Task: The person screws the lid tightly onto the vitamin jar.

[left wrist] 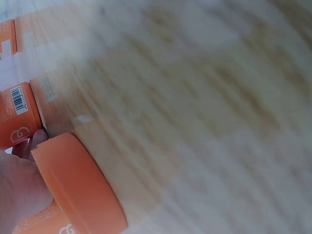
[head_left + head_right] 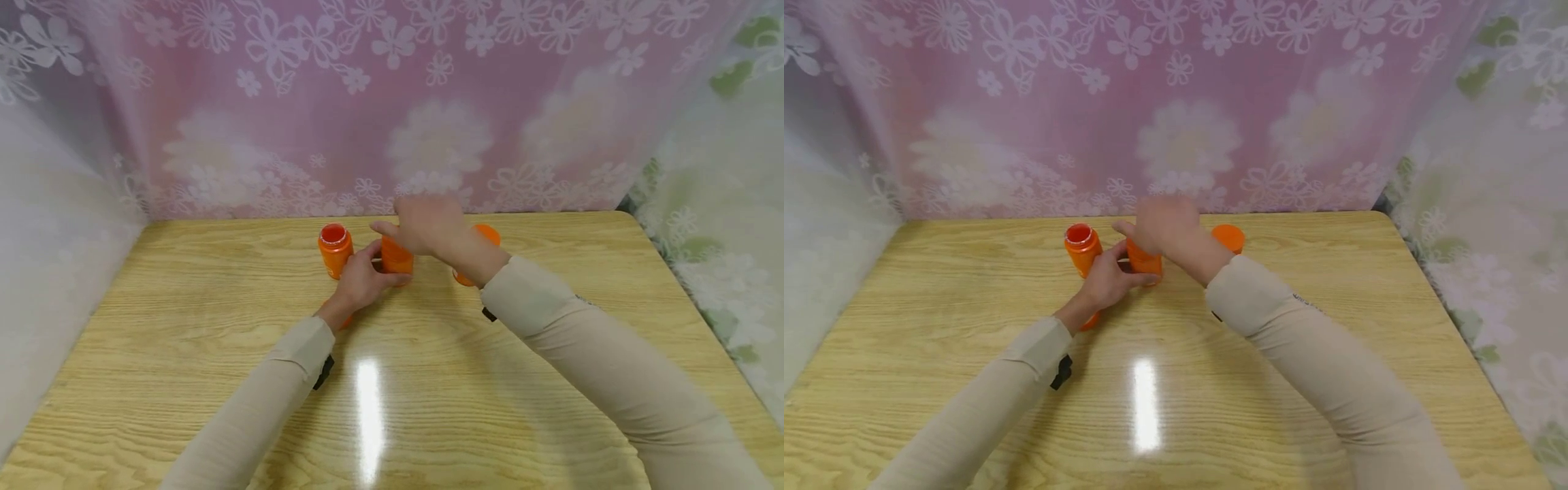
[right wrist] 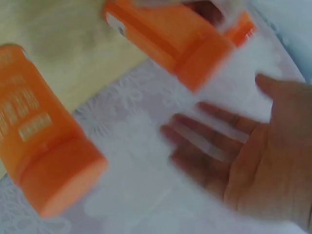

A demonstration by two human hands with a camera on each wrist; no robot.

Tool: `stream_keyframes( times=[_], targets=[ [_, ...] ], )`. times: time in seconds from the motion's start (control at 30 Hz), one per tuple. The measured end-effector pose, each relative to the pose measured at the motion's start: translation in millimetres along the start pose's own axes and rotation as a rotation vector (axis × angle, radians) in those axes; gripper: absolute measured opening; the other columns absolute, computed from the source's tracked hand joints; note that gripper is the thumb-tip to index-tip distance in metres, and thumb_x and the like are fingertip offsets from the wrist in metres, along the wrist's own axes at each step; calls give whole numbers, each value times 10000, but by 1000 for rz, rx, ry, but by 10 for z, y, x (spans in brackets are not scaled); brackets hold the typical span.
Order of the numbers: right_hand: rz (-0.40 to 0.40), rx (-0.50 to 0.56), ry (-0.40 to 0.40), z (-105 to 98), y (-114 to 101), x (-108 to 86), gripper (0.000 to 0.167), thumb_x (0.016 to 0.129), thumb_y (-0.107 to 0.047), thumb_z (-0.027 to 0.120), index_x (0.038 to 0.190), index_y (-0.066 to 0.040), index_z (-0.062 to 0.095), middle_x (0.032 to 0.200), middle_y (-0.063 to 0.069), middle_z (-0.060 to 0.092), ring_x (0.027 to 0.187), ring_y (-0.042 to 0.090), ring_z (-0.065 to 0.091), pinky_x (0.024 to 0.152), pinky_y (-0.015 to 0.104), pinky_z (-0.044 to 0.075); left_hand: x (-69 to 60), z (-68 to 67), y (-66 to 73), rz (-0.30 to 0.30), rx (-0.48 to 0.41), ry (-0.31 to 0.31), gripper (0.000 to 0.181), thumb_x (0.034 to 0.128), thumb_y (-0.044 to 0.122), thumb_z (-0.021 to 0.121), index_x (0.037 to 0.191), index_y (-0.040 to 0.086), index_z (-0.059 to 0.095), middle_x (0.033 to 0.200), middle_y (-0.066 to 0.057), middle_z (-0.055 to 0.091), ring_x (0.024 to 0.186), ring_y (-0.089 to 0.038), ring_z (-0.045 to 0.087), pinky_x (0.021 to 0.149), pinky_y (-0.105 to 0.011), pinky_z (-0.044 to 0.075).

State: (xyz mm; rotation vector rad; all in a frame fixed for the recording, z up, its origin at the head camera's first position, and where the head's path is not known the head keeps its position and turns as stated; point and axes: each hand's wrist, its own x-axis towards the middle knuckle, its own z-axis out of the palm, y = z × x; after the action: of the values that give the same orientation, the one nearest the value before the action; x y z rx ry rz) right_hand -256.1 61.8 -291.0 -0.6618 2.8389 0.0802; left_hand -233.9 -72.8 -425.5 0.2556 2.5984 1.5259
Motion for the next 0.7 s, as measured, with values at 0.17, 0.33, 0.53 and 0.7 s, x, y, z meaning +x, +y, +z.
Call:
stream_keyframes(
  times=[0.17, 0.33, 0.53, 0.7],
  targets=[
    [-365, 100, -119, -141, 88, 3, 474, 943, -310, 608, 1385, -172, 503, 1447, 43, 425, 1339, 262, 357, 1084, 451, 287, 4, -9, 13, -1, -7, -4, 603, 776, 313, 808, 1293, 164, 533, 1173, -11, 607, 1031, -172, 611, 908, -322, 477],
    [-434, 101, -184, -145, 98, 4, 461, 888, -77, 660, 1329, -176, 569, 1374, 7, 500, 1272, 237, 436, 1037, 408, 359, 0, 0, 1, -8, -6, 1, 572, 770, 312, 814, 1254, 141, 560, 1173, -16, 597, 1004, -170, 610, 897, -306, 477],
    [-379, 78, -178, -77, 100, 2, 426, 872, -68, 697, 1277, -176, 621, 1300, -11, 557, 1191, 222, 503, 980, 385, 417, -13, 14, 0, -27, 0, 10, 646, 766, 327, 815, 1309, 113, 538, 1209, -21, 589, 1029, -171, 609, 904, -304, 477],
    [-380, 41, -144, -49, 62, -3, 409, 881, -98, 695, 1280, -135, 609, 1259, 36, 586, 1165, 252, 520, 985, 401, 416, -18, 12, 4, -12, -5, 17, 593, 769, 299, 816, 1266, 107, 557, 1185, -3, 600, 1019, -164, 618, 886, -297, 487]
  ],
)
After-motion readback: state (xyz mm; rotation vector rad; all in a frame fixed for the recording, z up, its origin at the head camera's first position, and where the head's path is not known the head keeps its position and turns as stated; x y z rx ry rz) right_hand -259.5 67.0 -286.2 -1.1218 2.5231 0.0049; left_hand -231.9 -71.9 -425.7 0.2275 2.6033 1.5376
